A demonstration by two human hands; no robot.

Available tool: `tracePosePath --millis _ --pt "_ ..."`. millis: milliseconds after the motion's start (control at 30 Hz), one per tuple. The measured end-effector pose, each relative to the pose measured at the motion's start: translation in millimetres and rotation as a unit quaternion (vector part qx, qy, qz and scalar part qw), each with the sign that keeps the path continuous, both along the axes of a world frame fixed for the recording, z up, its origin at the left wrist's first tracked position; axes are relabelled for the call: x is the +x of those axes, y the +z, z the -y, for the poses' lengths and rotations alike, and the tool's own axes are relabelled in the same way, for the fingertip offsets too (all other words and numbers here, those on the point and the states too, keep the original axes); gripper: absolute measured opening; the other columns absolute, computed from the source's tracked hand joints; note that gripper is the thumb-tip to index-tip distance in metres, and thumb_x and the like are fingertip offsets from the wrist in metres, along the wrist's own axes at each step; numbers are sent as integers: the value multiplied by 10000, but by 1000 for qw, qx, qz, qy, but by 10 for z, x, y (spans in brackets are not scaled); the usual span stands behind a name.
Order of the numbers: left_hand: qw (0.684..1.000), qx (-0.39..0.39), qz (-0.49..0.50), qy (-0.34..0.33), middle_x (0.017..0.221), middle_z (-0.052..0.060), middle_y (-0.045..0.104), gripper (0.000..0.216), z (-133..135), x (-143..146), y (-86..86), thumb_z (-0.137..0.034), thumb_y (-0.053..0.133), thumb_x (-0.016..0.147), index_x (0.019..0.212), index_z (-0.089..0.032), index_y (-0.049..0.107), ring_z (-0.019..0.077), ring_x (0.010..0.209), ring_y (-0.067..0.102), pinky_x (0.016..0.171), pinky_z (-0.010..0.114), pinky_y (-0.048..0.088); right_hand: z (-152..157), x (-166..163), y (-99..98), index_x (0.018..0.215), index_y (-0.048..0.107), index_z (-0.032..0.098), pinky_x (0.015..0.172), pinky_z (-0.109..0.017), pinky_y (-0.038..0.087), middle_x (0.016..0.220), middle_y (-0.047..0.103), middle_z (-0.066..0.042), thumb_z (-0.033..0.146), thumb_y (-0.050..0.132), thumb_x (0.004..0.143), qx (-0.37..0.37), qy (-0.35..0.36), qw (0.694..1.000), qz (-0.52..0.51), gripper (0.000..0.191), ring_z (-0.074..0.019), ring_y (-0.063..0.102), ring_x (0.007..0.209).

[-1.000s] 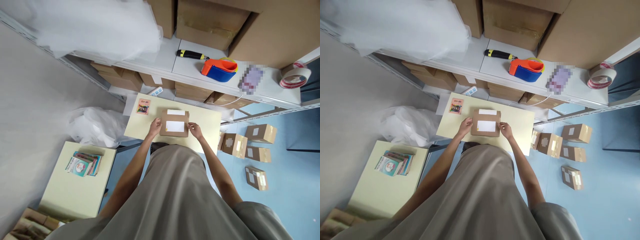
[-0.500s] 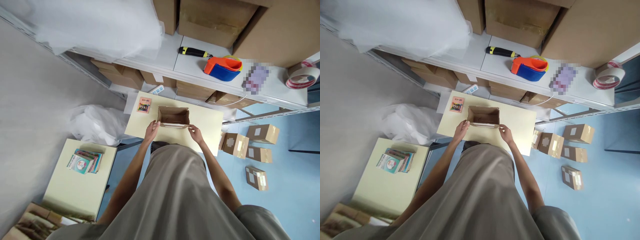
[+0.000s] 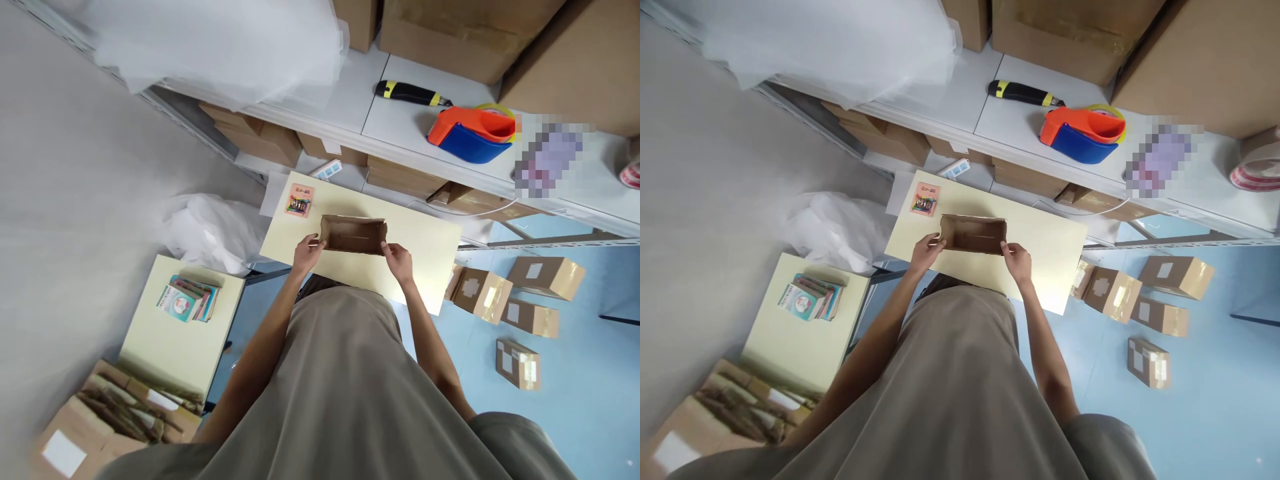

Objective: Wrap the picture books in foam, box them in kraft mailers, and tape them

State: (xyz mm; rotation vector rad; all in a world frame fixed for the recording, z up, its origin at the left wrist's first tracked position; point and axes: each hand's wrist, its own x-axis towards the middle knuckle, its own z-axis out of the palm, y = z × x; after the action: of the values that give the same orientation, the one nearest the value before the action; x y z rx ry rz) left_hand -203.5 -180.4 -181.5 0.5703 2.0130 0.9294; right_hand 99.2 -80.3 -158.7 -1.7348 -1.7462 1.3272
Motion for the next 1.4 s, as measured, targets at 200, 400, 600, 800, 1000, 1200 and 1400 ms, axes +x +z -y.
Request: tracePosePath --millis 200,400,600,800,1000,1200,1400 --pt "993 47 81 74 1094 100 784 433 -24 -36 -64 -473 753 913 1199 -147 753 242 1020 779 992 463 684 -57 77 -164 910 691 226 757 -421 705 839 743 -79 920 424 967 -13 -11 999 -51 745 -278 764 851" --pt "988 39 111 97 825 34 714 417 -207 -143 -115 -559 734 902 1018 -158 736 193 822 757 966 449 685 -125 41 -173 867 633 219 721 -448 721 829 706 -75 954 459 915 -42 -66 994 -75 757 -274 763 819" --pt "994 54 98 -8 1192 110 795 570 -333 -279 -35 -632 786 886 1227 -175 762 266 1086 770 980 413 671 -99 -235 119 1199 714 190 987 -522 657 1191 786 -178 768 518 1028 60 -72 996 6 634 -334 751 1118" --pt "989 68 113 -72 1298 145 789 566 -362 -599 36 -609 722 968 1327 -170 725 278 1148 782 1036 418 636 -50 -921 616 1308 694 218 1117 -556 576 1312 722 -171 584 513 1121 233 -57 970 48 449 -331 684 1279" --pt "993 62 86 -58 1304 129 790 472 -350 -1317 -188 -546 680 985 1293 -192 736 261 1117 790 1026 406 626 83 -1986 809 1290 712 246 1059 -494 623 1216 762 -136 552 491 1143 200 21 980 0 405 -308 733 1151" --pt "999 29 42 -16 1237 130 806 446 -371 -2133 -562 -513 699 937 1265 -215 747 272 1104 783 990 409 632 274 -3037 303 1419 673 253 1123 -470 610 1410 721 -132 506 528 1129 94 90 990 -45 411 -312 722 1276" --pt "1000 1 -26 -12 1400 190 734 448 -529 -2813 -888 -402 691 928 1316 -181 716 314 1277 728 1118 449 579 196 -3589 -616 1525 634 233 1237 -541 538 1600 625 -157 499 580 1098 3 108 994 -32 506 -352 617 1481"
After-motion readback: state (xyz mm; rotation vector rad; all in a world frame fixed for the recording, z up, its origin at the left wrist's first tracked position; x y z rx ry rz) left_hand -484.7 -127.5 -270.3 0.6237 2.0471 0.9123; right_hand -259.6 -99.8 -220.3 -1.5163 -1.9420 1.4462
